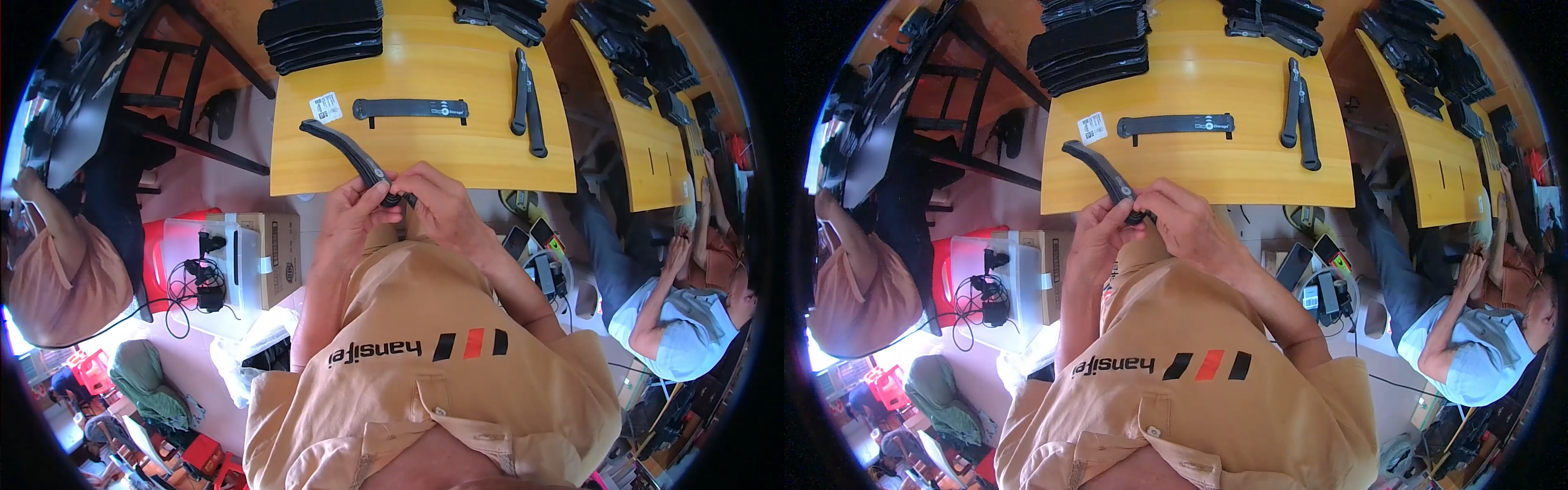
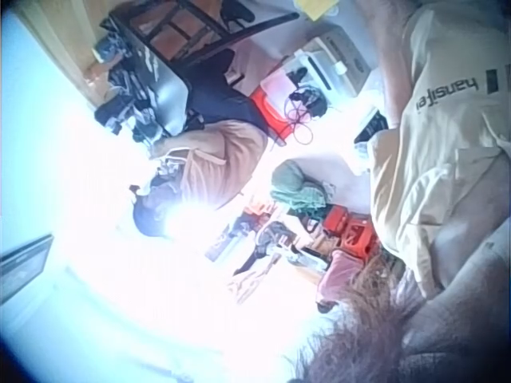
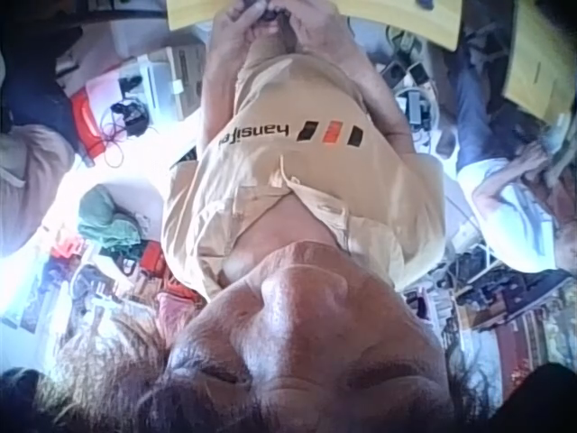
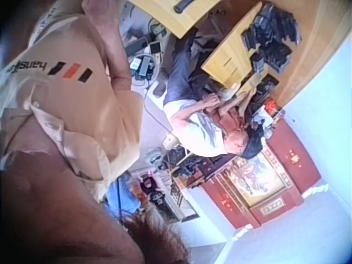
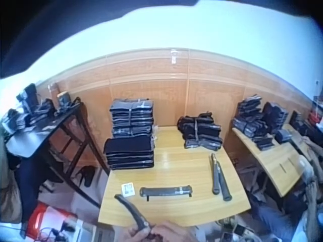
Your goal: The recorder is manually attaching small plastic buckles or clips to black fabric straps at a workstation.
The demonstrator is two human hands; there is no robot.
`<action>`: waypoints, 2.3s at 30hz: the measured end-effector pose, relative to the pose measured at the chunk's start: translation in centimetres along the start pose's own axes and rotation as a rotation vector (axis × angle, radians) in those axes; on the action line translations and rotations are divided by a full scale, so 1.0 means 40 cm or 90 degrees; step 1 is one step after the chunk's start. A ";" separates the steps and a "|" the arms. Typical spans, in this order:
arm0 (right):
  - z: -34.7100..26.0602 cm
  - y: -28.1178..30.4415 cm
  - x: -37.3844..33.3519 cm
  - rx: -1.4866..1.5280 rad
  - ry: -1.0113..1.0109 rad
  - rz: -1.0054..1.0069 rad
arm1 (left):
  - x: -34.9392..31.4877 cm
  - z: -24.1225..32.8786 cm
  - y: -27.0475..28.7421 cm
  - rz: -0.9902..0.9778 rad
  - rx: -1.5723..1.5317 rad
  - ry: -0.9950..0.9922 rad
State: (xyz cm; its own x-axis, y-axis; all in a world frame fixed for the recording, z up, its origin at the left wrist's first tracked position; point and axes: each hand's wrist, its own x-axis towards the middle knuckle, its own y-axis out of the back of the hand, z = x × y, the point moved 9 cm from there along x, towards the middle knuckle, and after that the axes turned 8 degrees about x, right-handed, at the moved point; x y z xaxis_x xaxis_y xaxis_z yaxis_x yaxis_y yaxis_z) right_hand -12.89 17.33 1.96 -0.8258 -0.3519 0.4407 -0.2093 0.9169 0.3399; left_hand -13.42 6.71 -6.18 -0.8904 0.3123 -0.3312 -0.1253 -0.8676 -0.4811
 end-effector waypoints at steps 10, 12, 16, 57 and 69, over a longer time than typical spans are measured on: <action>-0.007 0.011 0.002 0.026 -0.007 0.084 | -0.033 0.038 -0.012 0.016 0.311 0.063; -0.004 0.012 0.004 0.049 -0.026 0.084 | -0.031 0.039 -0.016 0.001 0.320 0.040; -0.017 0.019 0.021 0.061 -0.040 0.065 | -0.038 0.059 -0.027 -0.008 0.361 0.001; 0.079 0.711 -0.195 1.266 0.117 0.531 | -0.266 0.154 0.289 -0.014 0.201 -0.353; -0.058 0.537 -0.072 0.237 -0.168 0.252 | 0.002 -0.049 0.354 0.239 0.143 0.036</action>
State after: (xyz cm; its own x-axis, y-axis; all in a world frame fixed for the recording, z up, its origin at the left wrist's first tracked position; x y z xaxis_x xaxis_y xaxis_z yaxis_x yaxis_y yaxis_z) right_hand -13.81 37.61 9.93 -0.9705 0.0445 0.2368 0.0107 0.9898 -0.1420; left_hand -14.38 -4.78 -14.61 -0.8681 -0.0250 -0.4957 0.1042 -0.9857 -0.1327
